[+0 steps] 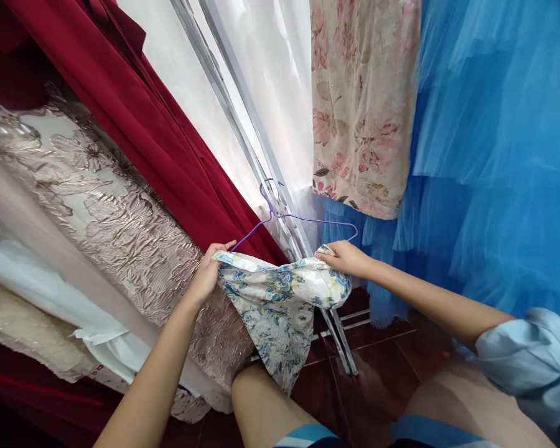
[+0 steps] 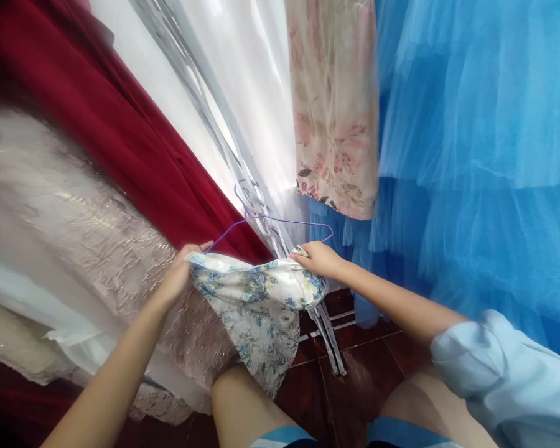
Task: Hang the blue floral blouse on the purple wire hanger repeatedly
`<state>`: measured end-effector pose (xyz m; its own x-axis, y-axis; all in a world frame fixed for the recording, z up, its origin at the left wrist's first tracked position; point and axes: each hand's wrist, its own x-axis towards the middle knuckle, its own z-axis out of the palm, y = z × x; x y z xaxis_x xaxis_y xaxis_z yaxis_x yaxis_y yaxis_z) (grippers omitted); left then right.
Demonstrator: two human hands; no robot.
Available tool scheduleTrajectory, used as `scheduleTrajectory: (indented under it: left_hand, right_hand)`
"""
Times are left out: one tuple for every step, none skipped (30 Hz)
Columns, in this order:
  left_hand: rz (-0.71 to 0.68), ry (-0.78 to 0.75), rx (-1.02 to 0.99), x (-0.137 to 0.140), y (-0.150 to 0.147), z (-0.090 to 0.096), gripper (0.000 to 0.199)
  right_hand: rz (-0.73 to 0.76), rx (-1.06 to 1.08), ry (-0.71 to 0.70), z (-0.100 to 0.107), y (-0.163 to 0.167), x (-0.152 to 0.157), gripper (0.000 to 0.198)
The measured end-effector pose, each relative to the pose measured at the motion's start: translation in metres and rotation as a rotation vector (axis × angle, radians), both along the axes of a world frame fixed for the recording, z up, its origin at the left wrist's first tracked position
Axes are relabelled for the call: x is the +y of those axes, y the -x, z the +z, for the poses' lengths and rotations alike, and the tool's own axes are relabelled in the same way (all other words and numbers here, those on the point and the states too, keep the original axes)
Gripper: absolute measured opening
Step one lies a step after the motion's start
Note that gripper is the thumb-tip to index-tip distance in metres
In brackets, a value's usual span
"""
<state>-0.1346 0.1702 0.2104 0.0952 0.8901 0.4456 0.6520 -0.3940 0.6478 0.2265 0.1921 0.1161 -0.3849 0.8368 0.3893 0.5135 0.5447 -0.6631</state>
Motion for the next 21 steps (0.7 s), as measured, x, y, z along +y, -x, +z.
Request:
scheduleTrajectory:
  left_hand:
    - [-0.002,-0.041,-0.064,0.004,-0.011,0.003,0.011]
    - [0.011,-0.090,-0.073,0.007,-0.021,0.006,0.011]
    - [0.035,-0.142,-0.039,0.009,-0.030,0.009,0.013]
    - [0.063,-0.186,0.016,0.010,-0.038,0.011,0.017]
    - [0.086,-0.213,0.074,0.010,-0.043,0.011,0.020]
    - [0.103,-0.226,0.123,0.011,-0.046,0.010,0.021]
    - [0.117,-0.236,0.156,0.010,-0.048,0.008,0.021]
    - [0.128,-0.242,0.175,0.010,-0.050,0.005,0.021]
    - [0.139,-0.245,0.181,0.009,-0.050,0.001,0.022]
    - [0.146,-0.247,0.181,0.008,-0.051,-0.003,0.021]
    - [0.147,-0.247,0.177,0.007,-0.052,-0.007,0.020]
    - [0.141,-0.243,0.167,0.006,-0.053,-0.011,0.019]
    - [0.129,-0.234,0.149,0.006,-0.055,-0.013,0.018]
    - [0.114,-0.226,0.123,0.005,-0.058,-0.015,0.018]
    - [0.096,-0.215,0.092,0.005,-0.060,-0.016,0.018]
    - [0.076,-0.198,0.055,0.005,-0.062,-0.015,0.017]
    - [0.062,-0.175,0.009,0.005,-0.063,-0.015,0.017]
    - [0.052,-0.143,-0.051,0.005,-0.062,-0.013,0.017]
    - [0.046,-0.100,-0.128,0.005,-0.060,-0.011,0.015]
    - [0.042,-0.043,-0.221,0.005,-0.056,-0.010,0.014]
    - [0.032,0.028,-0.324,0.005,-0.051,-0.008,0.015]
  right_hand:
    - [0.011,0.027,0.012,0.001,0.000,-0.004,0.044]
    - [0.033,0.062,0.020,0.002,0.000,-0.008,0.044]
    - [0.064,0.101,0.021,0.003,-0.002,-0.013,0.042]
    - [0.102,0.144,0.016,0.005,-0.005,-0.018,0.038]
    - [0.138,0.184,0.004,0.006,-0.010,-0.023,0.033]
    - [0.164,0.218,-0.014,0.008,-0.016,-0.028,0.030]
    - [0.168,0.243,-0.043,0.009,-0.023,-0.033,0.036]
    - [0.146,0.258,-0.085,0.011,-0.032,-0.037,0.047]
    - [0.100,0.260,-0.145,0.012,-0.041,-0.039,0.059]
    - [0.034,0.249,-0.218,0.013,-0.050,-0.039,0.068]
    - [-0.042,0.232,-0.298,0.015,-0.059,-0.036,0.074]
    - [-0.121,0.218,-0.377,0.016,-0.066,-0.032,0.077]
    - [-0.192,0.207,-0.444,0.018,-0.072,-0.025,0.080]
    - [-0.253,0.205,-0.492,0.020,-0.077,-0.016,0.081]
    - [-0.296,0.212,-0.519,0.023,-0.081,-0.007,0.080]
    - [-0.315,0.223,-0.526,0.026,-0.084,0.004,0.075]
    - [-0.309,0.237,-0.513,0.030,-0.086,0.014,0.067]
    - [-0.280,0.253,-0.472,0.034,-0.088,0.023,0.056]
    - [-0.238,0.270,-0.404,0.039,-0.090,0.031,0.043]
    - [-0.195,0.292,-0.310,0.044,-0.092,0.037,0.031]
    - [-0.158,0.320,-0.197,0.048,-0.093,0.041,0.025]
